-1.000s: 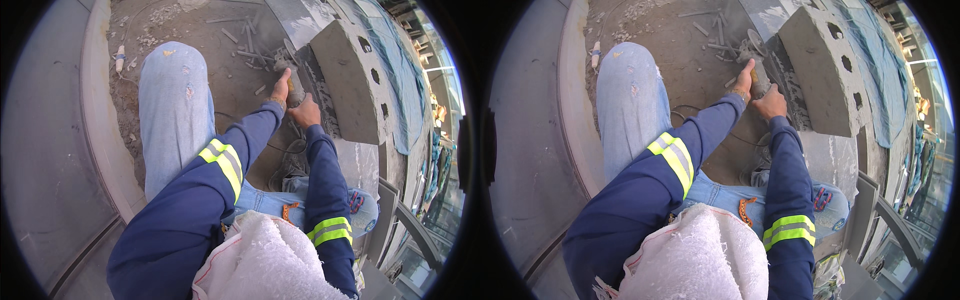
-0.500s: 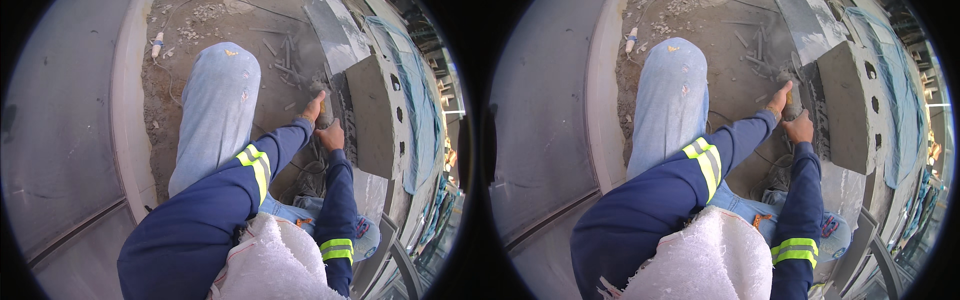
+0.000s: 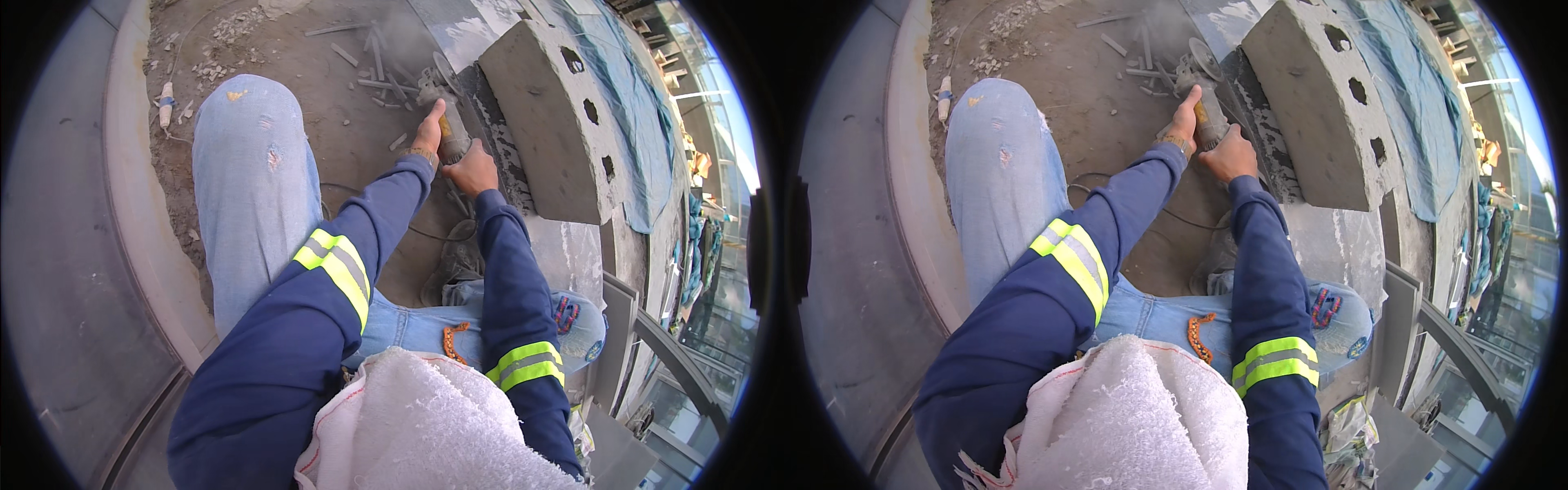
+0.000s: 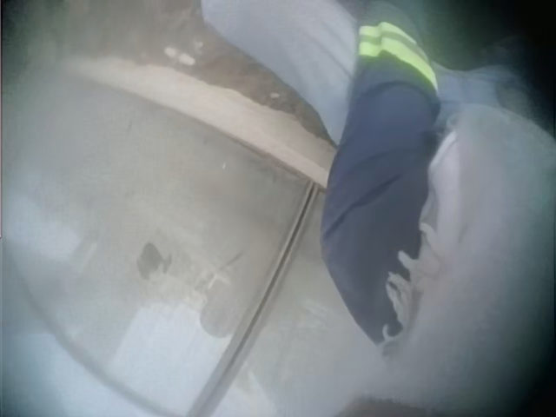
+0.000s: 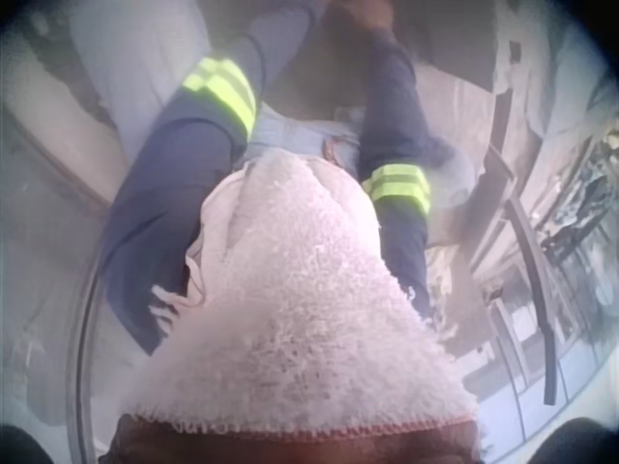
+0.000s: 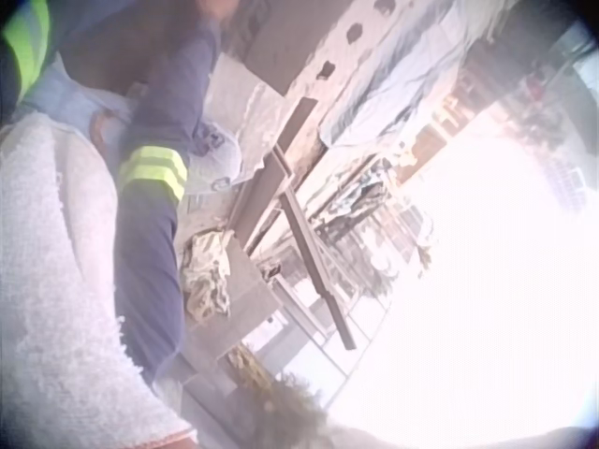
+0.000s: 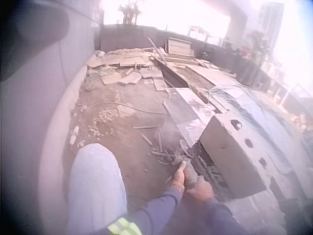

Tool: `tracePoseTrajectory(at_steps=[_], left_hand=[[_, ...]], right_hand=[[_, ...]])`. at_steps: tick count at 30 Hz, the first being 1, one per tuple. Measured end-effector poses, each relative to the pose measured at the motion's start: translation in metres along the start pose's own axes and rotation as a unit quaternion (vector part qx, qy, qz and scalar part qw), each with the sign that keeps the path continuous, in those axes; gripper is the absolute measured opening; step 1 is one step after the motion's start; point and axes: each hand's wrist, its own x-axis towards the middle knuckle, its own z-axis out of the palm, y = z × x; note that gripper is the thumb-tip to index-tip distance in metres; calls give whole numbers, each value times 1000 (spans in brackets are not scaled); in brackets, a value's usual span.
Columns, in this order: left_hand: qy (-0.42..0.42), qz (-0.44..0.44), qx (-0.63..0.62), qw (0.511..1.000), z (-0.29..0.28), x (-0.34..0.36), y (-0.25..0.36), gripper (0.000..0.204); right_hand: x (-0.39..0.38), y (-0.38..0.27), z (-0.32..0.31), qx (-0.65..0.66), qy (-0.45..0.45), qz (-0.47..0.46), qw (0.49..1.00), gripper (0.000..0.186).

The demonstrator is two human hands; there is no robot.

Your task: The person uses an angle grinder to cut or grind a concrete block on the ground. They hold the tool with both hands and move it along the edge of the block, generating dust and debris.

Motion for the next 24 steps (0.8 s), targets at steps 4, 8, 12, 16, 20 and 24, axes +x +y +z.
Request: tracePoseTrajectory(at_steps=[4,8,12,16,20,24], left_hand=[[-4,1,-3,1000,8,2,-7,53],[-2,21,9,1000,0,8,-3,52],[17,26,33,999,7,1,-1,53],[21,12,47,999,11,-5,6,56],[18,4,33,999,8,-4,13,56],[-34,-28,35,998,10,-14,16,90]], right_hand=[[2,7,0,-6,7,8,1000,78],[2,0,0,-8,4,4,1000,78],[3,1,0,-6,15,3,1000,77],[4,-3,-3,4,1,21,1000,78],[7,-5,0,1,7,5,1000,77],[5,2,4,-2,22,-3,1000,74]])
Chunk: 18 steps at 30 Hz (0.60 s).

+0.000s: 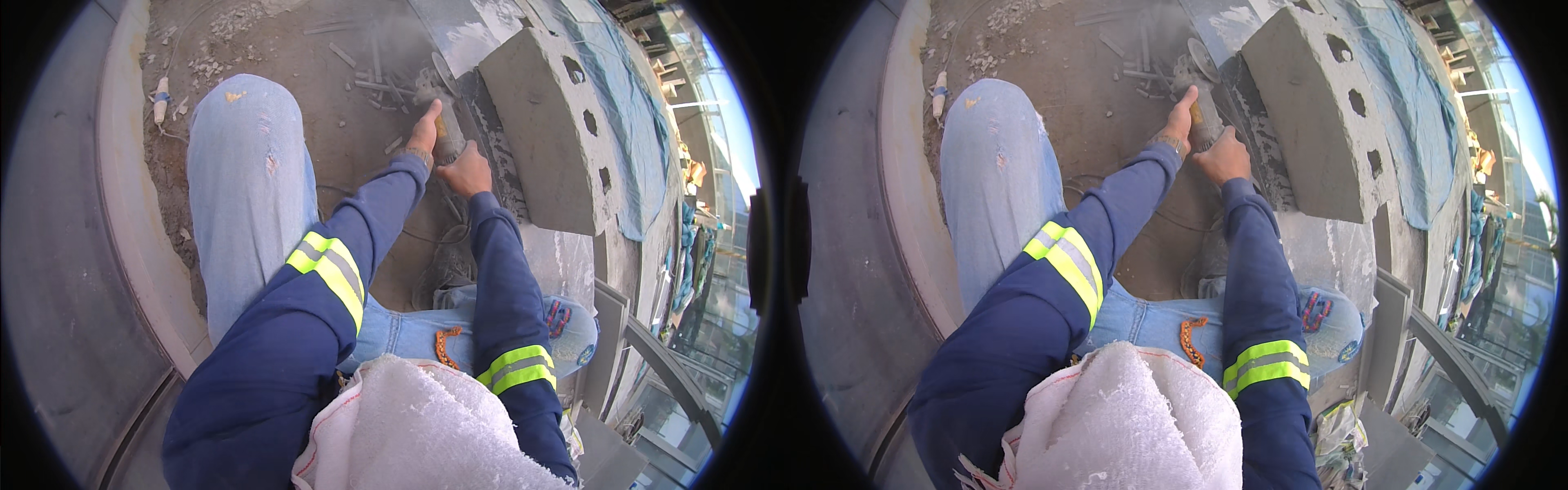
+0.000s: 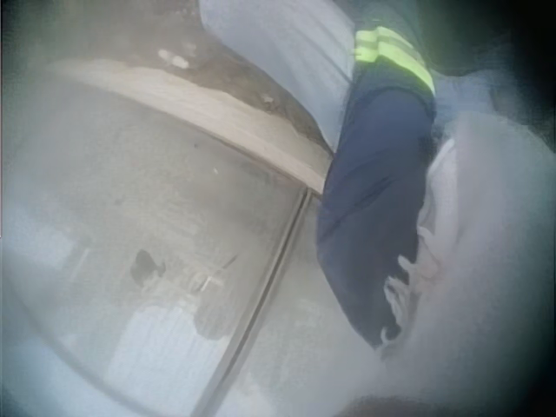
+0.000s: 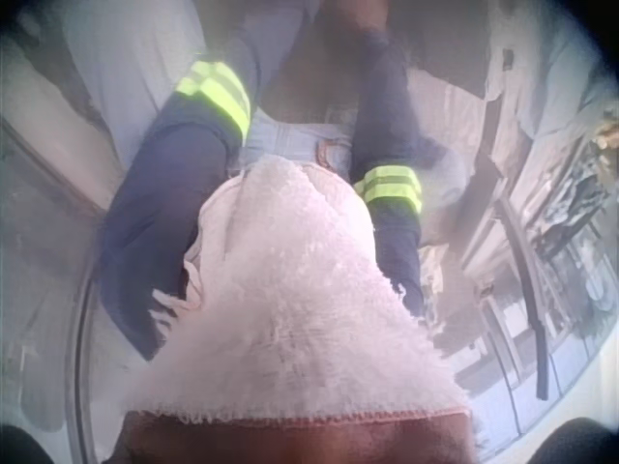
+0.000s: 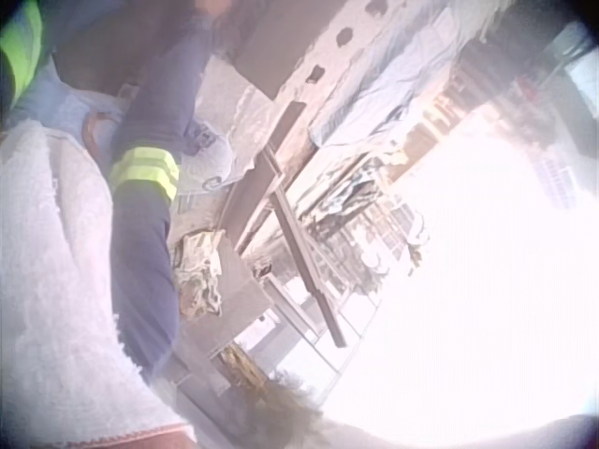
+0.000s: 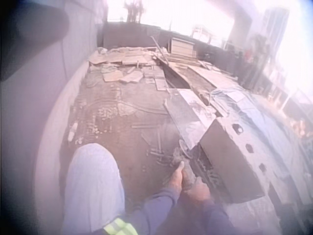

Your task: The person uses an angle grinder to cut or grind a concrete block on the ground. They hold the tool with both hands and move it along the edge of the block, generating dust and debris.

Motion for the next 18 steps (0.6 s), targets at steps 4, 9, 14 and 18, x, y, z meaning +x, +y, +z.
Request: tracePoseTrajectory(at_steps=[4,9,14,18], left_hand=[[11,4,-1,1000,-1,-3,5,84],[47,47,-25,997,5,-1,6,53],[38,45,-30,998,1,8,4,53],[43,46,-28,998,4,12,3,53]], right_hand=[[7,-4,1,4,-2,-2,1000,75],[8,-8,0,4,3,0,1000,76],[11,-8,0,8,2,0,1000,76],[13,-7,-2,12,-2,9,1000,77]])
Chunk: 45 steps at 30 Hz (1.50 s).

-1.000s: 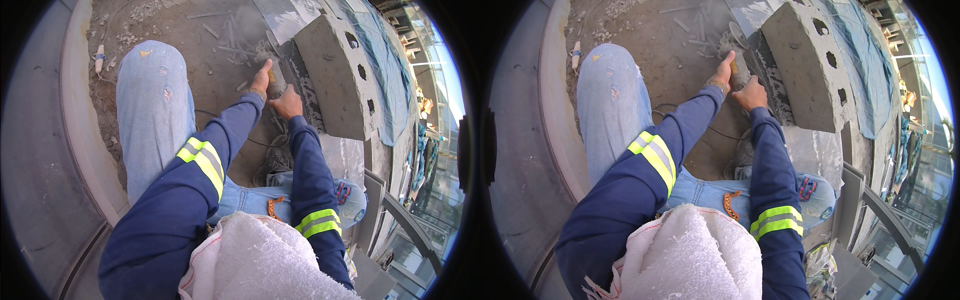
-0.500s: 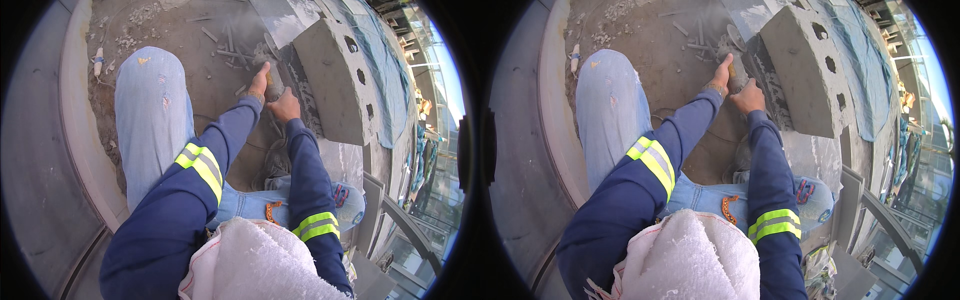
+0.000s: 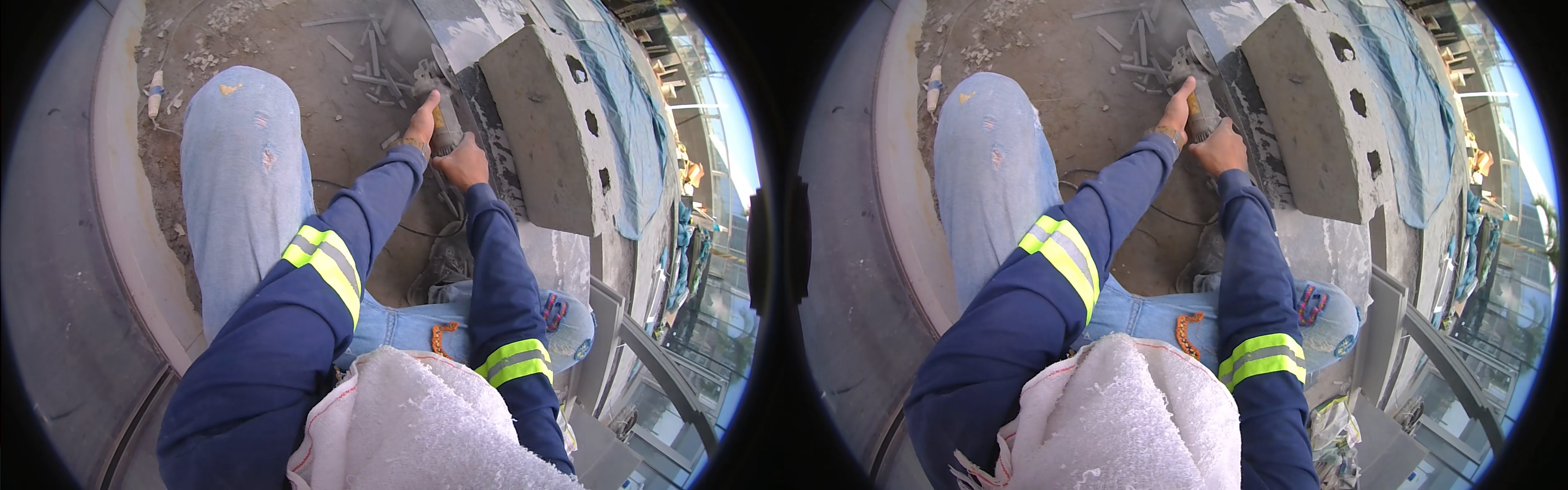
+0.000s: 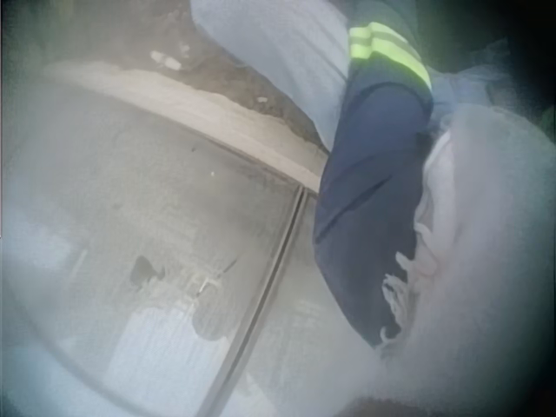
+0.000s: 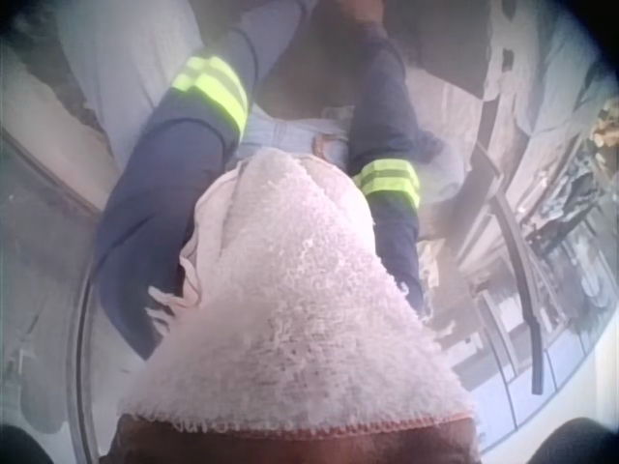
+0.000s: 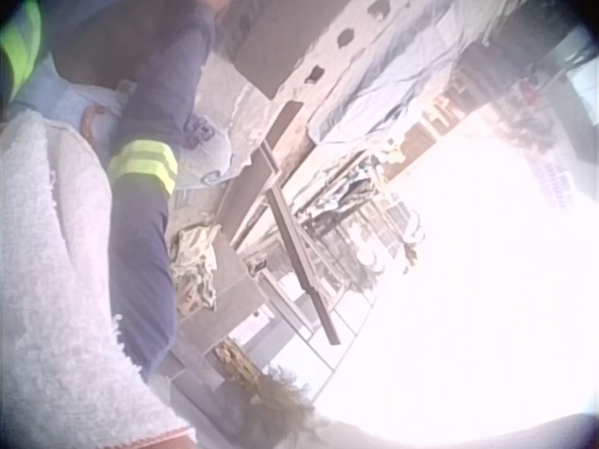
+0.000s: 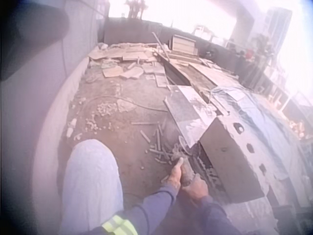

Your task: The person uses an angle grinder to cut or grind a concrete block on the ground. They hold the tool with both hands and move it along the edge of the block, generating dust and debris.

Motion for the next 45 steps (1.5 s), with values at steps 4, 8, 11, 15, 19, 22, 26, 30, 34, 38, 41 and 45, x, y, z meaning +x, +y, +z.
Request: tracePoseTrajectory(at_steps=[4,8,11,15,19,22,26,30,34,38,41,45], left_hand=[[18,4,-8,1000,-10,12,2,54],[-17,-8,-3,1000,-7,5,4,64],[-27,-10,10,1000,7,-11,9,85],[-24,11,3,1000,3,-9,13,80],[-34,-8,-21,999,4,-7,14,76],[-10,5,-25,1000,3,3,9,52],[-34,-7,-32,999,-13,25,2,50],[-15,6,-24,1000,-8,22,-9,52],[-1,13,-9,1000,-9,18,-12,55],[-22,23,-19,999,-11,11,-15,56],[-18,15,-23,999,-5,-2,-18,58],[-37,10,-29,999,0,-19,-17,60]], right_hand=[[0,-9,0,3,-3,-11,1000,77],[2,-9,-1,-15,-16,9,1000,78],[6,-2,-2,-16,-13,15,1000,79],[7,-9,-1,-18,-23,13,999,82],[9,-9,-1,-16,-26,27,999,85],[9,-10,-3,-19,-34,36,999,85],[9,-9,-1,-21,-34,20,999,84],[3,-2,-1,-12,-12,6,1000,81],[-2,4,0,-1,-5,0,1000,80],[-8,7,0,0,-13,-1,1000,81],[-13,12,0,-4,-16,5,1000,80],[-18,14,-2,-7,-25,14,1000,76]])
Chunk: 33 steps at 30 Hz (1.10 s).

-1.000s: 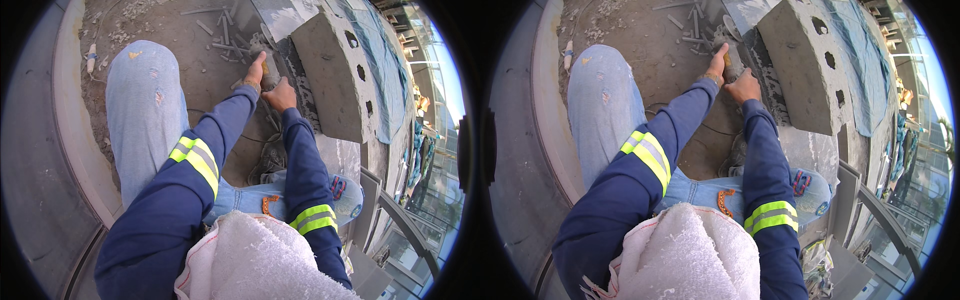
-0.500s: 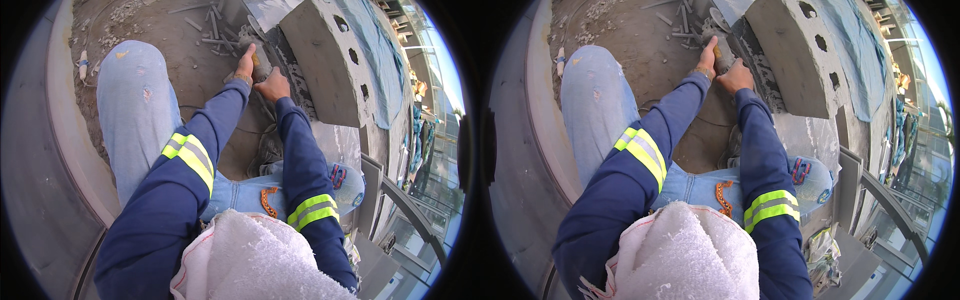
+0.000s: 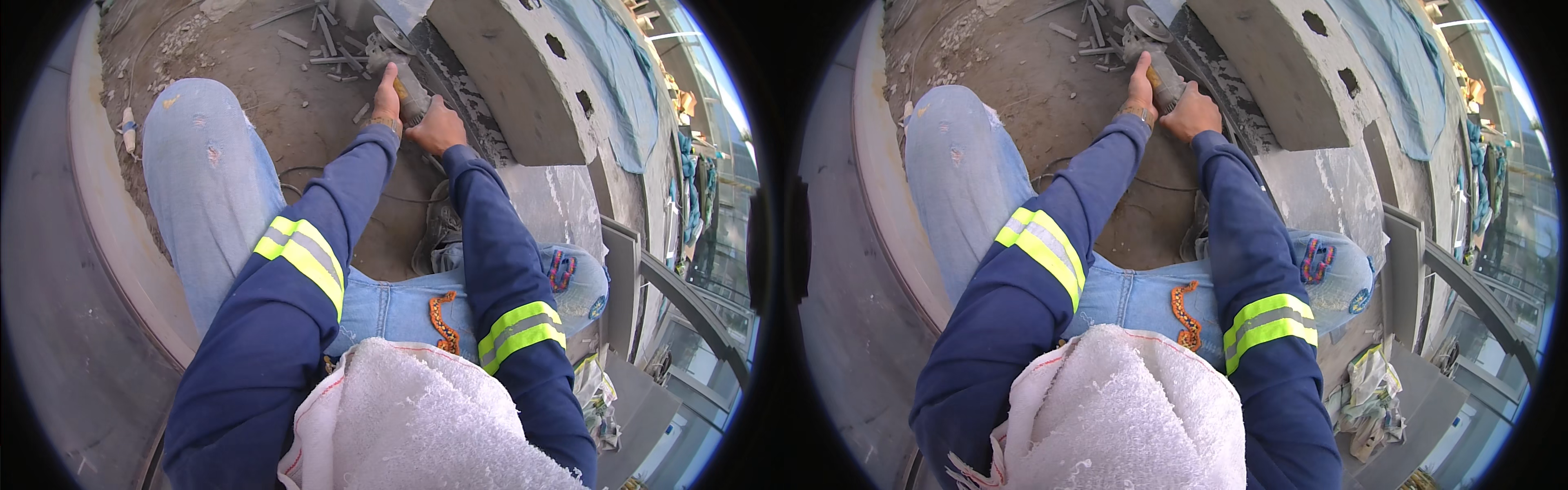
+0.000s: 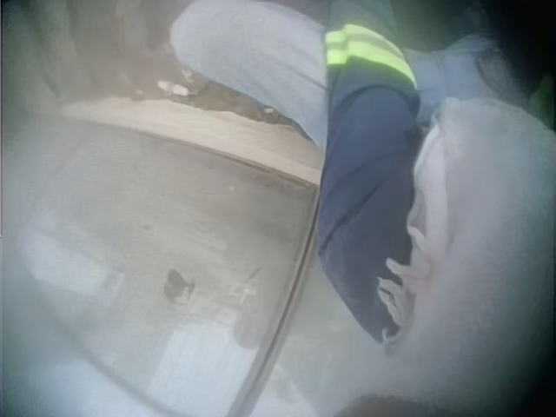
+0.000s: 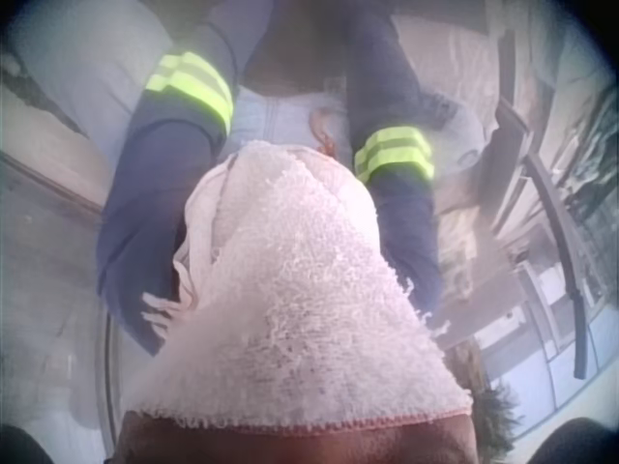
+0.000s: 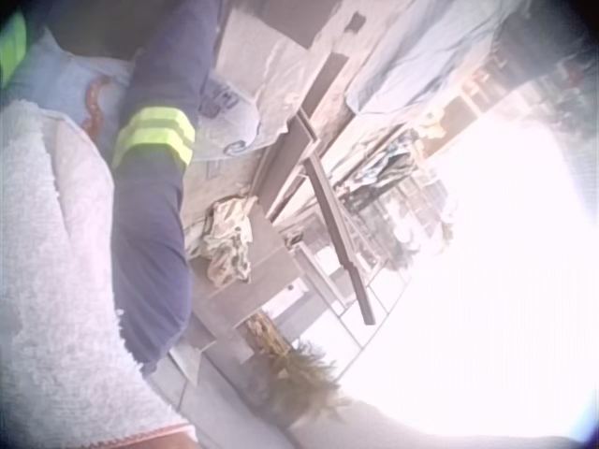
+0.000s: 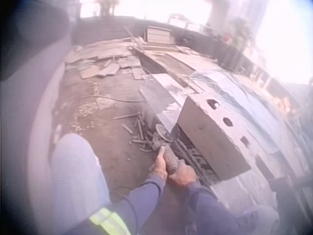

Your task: The person uses an angle grinder to cut or grind a concrete block on the ground. They hold the tool with both hands and move it along the edge of the block, generating dust and debris.

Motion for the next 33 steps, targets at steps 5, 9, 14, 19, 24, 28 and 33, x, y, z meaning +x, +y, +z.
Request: tracePoseTrajectory(at_steps=[5,9,14,19,24,28,33], left_hand=[[-4,-4,6,1000,2,-7,0,62],[14,9,12,1000,-9,4,-4,61],[13,21,10,1000,-6,5,-14,60],[1,23,0,1000,-4,0,-12,59],[18,18,12,1000,-6,-2,-13,60],[10,7,7,1000,-3,-3,-19,60],[13,11,8,1000,-7,6,-10,60]], right_hand=[[-4,1,-2,3,-1,4,1000,76],[-5,1,2,12,-1,-8,1000,80],[-6,7,2,14,3,-6,1000,80],[-7,9,5,16,11,-11,1000,79],[-10,8,3,13,4,-2,1000,78],[-10,13,2,11,1,4,1000,77],[-7,4,1,5,7,-5,1000,71]])
